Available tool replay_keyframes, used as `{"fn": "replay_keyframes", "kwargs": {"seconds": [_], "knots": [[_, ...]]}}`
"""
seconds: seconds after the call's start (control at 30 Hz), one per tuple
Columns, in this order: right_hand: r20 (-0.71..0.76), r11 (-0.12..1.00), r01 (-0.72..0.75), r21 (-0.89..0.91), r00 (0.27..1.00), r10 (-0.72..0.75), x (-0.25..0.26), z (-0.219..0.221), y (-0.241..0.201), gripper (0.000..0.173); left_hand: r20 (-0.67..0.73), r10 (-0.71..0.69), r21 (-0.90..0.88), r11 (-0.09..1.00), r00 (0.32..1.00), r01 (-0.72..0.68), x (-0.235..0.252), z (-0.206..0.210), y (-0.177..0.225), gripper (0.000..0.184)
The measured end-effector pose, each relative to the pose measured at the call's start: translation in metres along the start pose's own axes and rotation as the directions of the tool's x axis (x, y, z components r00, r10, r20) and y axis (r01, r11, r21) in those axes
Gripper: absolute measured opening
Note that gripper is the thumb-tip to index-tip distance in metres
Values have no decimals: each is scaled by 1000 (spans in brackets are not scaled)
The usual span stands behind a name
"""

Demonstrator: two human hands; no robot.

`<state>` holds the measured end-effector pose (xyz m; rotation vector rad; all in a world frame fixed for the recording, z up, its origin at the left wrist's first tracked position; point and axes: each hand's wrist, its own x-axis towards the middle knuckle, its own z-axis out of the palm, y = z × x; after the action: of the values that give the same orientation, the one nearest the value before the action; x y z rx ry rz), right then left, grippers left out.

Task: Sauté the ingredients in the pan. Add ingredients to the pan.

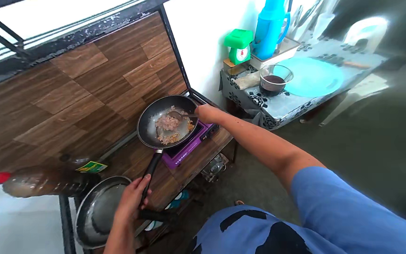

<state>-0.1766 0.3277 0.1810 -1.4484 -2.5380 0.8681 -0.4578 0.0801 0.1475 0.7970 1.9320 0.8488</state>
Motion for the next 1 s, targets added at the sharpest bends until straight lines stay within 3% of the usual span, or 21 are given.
{"fn": "replay_keyframes", "kwargs": {"seconds": [0.07,0.23,0.4,0.5,0.63,0.7,0.87,1.0], "knots": [[-12,999,30,-12,999,-31,-2,-9,2,27,-83,85,168,983,993,-70,1,-9,3,35],[-115,983,-185,-8,976,183,19,-13,-7,25,-57,161,333,933,985,-133,10,-23,6,38],[78,1000,21,19,997,-22,26,-1,-14,31,-27,179,312,936,983,-162,14,-27,5,36],[78,995,97,9,992,-97,17,-16,-9,34,-18,206,307,933,978,-190,15,-27,3,36],[-120,991,-105,-83,988,94,26,-13,-30,22,-5,233,343,914,972,-217,16,-27,1,36],[-116,984,-132,-120,986,118,28,-5,-51,19,-11,231,341,915,973,-214,16,-26,1,36],[67,944,129,-305,991,-114,-6,4,-93,22,-25,229,323,923,973,-209,16,-25,0,36],[108,823,266,-502,963,-246,-42,0,-82,18,-41,222,317,928,974,-198,11,-19,2,36]]}}
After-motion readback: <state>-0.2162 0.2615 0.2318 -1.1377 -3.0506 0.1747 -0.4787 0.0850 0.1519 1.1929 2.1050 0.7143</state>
